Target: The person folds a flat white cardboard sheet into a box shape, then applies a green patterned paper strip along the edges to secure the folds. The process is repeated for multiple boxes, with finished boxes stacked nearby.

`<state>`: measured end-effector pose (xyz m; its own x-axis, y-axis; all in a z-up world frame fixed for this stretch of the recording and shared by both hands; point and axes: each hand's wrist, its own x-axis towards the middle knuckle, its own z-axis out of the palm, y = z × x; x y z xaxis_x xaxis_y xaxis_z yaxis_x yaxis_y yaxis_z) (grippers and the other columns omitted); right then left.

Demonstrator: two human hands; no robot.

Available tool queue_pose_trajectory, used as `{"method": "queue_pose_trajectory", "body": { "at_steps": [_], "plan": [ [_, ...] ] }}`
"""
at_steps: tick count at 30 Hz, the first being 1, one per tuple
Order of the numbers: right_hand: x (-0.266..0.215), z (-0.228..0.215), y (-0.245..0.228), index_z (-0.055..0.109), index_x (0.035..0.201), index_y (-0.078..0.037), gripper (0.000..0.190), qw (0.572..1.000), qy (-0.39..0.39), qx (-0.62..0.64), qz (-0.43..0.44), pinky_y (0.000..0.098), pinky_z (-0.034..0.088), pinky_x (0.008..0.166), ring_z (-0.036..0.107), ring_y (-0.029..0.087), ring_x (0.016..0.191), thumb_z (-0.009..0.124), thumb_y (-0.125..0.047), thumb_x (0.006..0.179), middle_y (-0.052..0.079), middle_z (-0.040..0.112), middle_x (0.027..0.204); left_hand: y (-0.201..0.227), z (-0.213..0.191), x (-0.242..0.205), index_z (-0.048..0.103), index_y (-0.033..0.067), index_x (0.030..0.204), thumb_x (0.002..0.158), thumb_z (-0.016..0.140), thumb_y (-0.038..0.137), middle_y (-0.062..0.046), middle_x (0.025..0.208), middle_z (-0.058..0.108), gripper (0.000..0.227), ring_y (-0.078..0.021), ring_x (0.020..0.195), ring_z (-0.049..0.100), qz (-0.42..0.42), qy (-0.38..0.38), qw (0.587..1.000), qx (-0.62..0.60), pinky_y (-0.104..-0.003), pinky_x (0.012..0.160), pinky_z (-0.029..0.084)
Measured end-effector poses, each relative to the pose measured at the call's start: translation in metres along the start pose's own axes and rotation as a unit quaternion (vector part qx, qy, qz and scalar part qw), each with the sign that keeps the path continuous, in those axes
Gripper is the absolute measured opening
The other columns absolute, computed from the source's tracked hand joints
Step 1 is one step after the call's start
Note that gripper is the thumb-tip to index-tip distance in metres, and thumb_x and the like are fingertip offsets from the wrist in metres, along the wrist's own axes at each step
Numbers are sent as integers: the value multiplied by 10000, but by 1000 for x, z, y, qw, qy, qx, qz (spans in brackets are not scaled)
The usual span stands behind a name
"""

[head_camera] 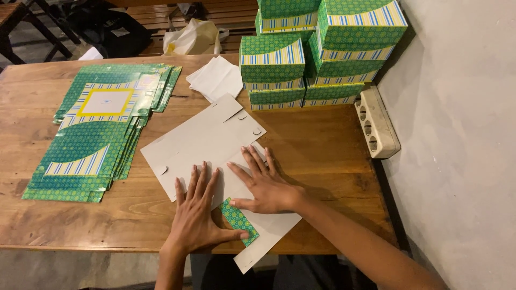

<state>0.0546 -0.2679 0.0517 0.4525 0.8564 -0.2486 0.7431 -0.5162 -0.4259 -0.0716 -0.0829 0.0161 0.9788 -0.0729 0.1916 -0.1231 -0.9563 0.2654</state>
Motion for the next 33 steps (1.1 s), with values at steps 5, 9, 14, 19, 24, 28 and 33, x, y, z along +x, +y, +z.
{"method": "queue_pose_trajectory", "body": {
  "at_steps": [5, 9, 14, 19, 24, 28, 33],
  "plan": [
    [0, 0, 1, 19, 1649, -169, 928, 1000, -1, 5, -2, 579, -249, 1169, -326, 353, 1521, 428, -637, 960, 237, -261, 1665, 1, -2, -2, 91, 135, 1648, 553, 767, 913, -170, 1720, 27, 1504, -328, 1588, -21, 29, 16, 999, -17, -570, 1233, -62],
    [-2, -23, -3, 41, 1657, -202, 855, 997, -60, 37, 22, 538, -234, 1187, -310, 302, 1540, 299, -628, 962, 207, -246, 1681, 6, -14, -1, 395, 145, 1558, 716, 744, 754, -130, 1689, 237, 1096, -285, 1581, 124, 49, 10, 995, -88, -616, 1221, -44],
    [-6, -47, 31, 481, 1455, -186, 492, 990, -42, 131, 3, 534, 72, 1263, 98, 272, 1589, 275, -287, 1020, 95, 165, 1714, 5, -27, 0, 679, 223, 1330, 796, 721, 409, -68, 1612, 437, 567, -278, 1554, 251, 49, -5, 978, -202, -656, 1194, -98],
    [-16, -60, 47, 731, 1117, -200, 525, 975, -42, 216, 19, 292, 486, 615, 494, 215, 1425, 424, 108, 823, 28, 338, 1686, 6, -38, -1, 686, 142, 977, 678, 677, 75, -80, 1554, 556, 307, -282, 1552, 329, 25, -13, 946, -322, -619, 1218, -124],
    [-17, -62, 71, 728, 916, -185, 298, 977, 9, 206, 57, 489, 404, 1130, 379, 255, 1530, 614, 31, 747, 17, 363, 1685, 0, -32, -3, 579, 104, 819, 690, 731, 38, -64, 1474, 637, 210, -272, 1473, 480, 59, 25, 940, -336, -626, 1238, -62],
    [-22, -68, 78, 782, 944, -218, 216, 979, 29, 192, 65, 533, 247, 1227, 331, 246, 1554, 694, -103, 784, 36, 422, 1648, 3, -38, -3, 567, 126, 747, 679, 790, 73, -87, 1464, 651, 239, -284, 1465, 493, 41, 11, 930, -364, -607, 1247, -53],
    [-11, -55, 130, 811, 1033, -241, 260, 966, 55, 249, -47, 480, 269, 1204, 428, 236, 1504, 801, -161, 786, 104, 592, 1518, -4, -34, -7, 569, 152, 813, 846, 673, 173, -176, 1370, 702, 111, -278, 1417, 553, 20, 43, 900, -434, -554, 1296, 23]
  ]
}}
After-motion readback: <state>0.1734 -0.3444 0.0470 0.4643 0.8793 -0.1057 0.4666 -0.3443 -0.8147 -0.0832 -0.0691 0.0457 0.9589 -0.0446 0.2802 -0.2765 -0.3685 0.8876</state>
